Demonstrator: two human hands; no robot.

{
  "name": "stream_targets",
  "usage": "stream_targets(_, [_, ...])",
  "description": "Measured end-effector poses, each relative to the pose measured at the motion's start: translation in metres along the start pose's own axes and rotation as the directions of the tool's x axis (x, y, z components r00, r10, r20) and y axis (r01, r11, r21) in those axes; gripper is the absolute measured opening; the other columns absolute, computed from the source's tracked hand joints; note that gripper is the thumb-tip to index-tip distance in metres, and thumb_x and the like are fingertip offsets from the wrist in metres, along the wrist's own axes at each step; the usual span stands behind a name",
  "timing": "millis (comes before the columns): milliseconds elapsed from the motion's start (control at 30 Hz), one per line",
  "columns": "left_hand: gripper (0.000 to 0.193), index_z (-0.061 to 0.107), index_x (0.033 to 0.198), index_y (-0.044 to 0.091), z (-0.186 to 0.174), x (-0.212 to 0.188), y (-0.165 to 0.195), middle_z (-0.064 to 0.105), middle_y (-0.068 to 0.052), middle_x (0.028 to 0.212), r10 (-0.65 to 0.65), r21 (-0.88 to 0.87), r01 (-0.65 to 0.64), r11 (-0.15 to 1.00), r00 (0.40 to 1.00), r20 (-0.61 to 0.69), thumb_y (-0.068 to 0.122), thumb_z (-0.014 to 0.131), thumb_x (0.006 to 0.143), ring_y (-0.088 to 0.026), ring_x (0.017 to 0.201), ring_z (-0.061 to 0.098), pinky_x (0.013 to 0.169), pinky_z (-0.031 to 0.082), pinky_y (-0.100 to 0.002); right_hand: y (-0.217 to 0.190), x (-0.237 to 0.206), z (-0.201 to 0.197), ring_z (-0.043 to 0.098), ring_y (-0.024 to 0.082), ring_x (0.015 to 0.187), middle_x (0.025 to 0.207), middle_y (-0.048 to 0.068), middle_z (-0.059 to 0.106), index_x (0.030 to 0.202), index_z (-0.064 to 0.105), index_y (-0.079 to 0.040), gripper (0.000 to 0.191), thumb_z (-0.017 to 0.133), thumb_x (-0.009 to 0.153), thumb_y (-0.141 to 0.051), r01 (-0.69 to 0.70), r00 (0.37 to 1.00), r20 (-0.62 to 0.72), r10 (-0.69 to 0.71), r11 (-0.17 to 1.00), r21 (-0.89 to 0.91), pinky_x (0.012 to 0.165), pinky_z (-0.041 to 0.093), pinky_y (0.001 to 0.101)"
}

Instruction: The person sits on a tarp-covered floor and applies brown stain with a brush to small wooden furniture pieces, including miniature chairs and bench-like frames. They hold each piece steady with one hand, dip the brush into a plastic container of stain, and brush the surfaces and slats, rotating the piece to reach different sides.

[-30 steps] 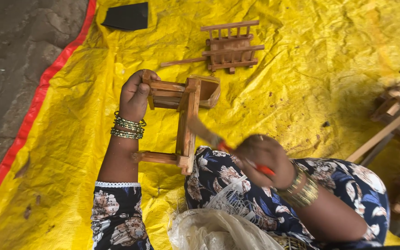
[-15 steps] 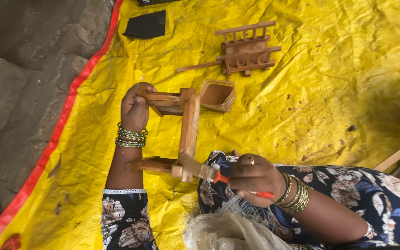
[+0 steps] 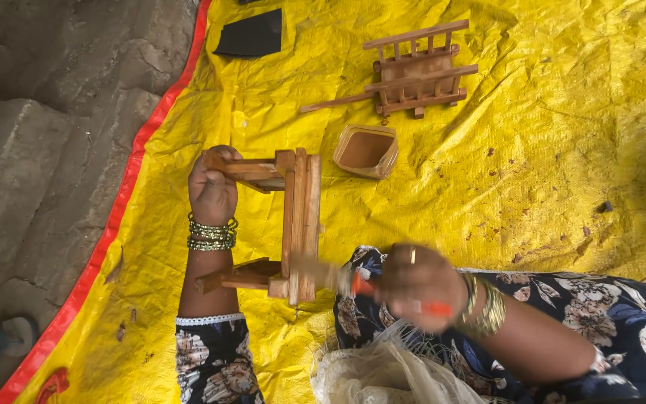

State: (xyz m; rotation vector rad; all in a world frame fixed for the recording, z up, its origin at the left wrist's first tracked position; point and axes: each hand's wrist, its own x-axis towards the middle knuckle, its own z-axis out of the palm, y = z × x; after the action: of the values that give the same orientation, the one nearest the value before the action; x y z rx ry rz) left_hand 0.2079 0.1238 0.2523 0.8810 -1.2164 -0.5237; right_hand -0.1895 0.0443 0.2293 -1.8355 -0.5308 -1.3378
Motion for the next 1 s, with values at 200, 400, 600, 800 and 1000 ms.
stream_targets(200, [0.061,0.06,0.127,-0.001,-0.003,0.012,-0.005,0.061,-0.009,0.122,-0.011,0.049,0.013,0.999,0.999,-0.047,0.053,0.066,0.1,-0.021,0.115,0.057,0.105,0.045,-0.037,-0.008,0.012,-0.015,0.068,0.02,0.069,0.084,0.01,0.07,0.095,0.07,0.0,0.016,0.064,0.093,-0.014,-0.167,0.986,-0.062,0.156,0.947,-0.275,0.063,0.054,0.0347])
stream_targets(400, [0.066,0.058,0.128,0.0,0.001,0.02,-0.009,0.06,-0.007,0.123,-0.075,0.046,0.079,0.996,0.994,-0.086,0.056,0.069,0.095,-0.016,0.114,0.057,0.093,0.048,-0.031,-0.031,0.017,-0.001,0.071,0.018,0.073,0.089,0.008,0.074,0.096,0.071,-0.003,0.011,0.066,0.092,-0.012,-0.086,0.994,-0.084,0.071,0.977,-0.194,0.066,0.057,0.0337])
stream_targets(600, [0.059,0.061,0.127,0.0,0.005,0.029,-0.021,0.063,-0.005,0.12,-0.06,0.004,0.06,0.998,0.997,-0.045,0.052,0.07,0.101,-0.013,0.104,0.059,0.096,0.048,-0.03,-0.079,0.021,-0.012,0.071,0.029,0.08,0.096,0.014,0.072,0.102,0.069,0.001,0.018,0.066,0.086,-0.006,-0.117,0.98,0.119,0.157,0.95,-0.288,0.074,0.056,0.0402])
stream_targets(800, [0.056,0.061,0.126,0.003,0.024,0.039,-0.026,0.063,-0.003,0.119,-0.089,0.02,0.089,0.996,0.996,-0.031,0.051,0.069,0.099,-0.012,0.105,0.059,0.096,0.048,-0.03,-0.073,0.036,-0.005,0.07,0.023,0.078,0.093,0.012,0.072,0.103,0.069,0.003,0.018,0.068,0.087,-0.006,-0.049,0.996,0.047,0.071,0.931,-0.361,0.071,0.057,0.0367])
stream_targets(1000, [0.056,0.063,0.124,0.004,0.027,0.041,-0.021,0.066,-0.001,0.115,-0.058,0.148,0.063,0.987,0.998,-0.038,0.055,0.063,0.102,-0.011,0.106,0.061,0.098,0.048,-0.029,-0.102,0.034,0.001,0.071,0.026,0.079,0.092,0.013,0.071,0.099,0.07,0.001,0.018,0.066,0.084,-0.008,-0.154,0.967,0.119,0.223,0.894,-0.421,0.072,0.057,0.0392])
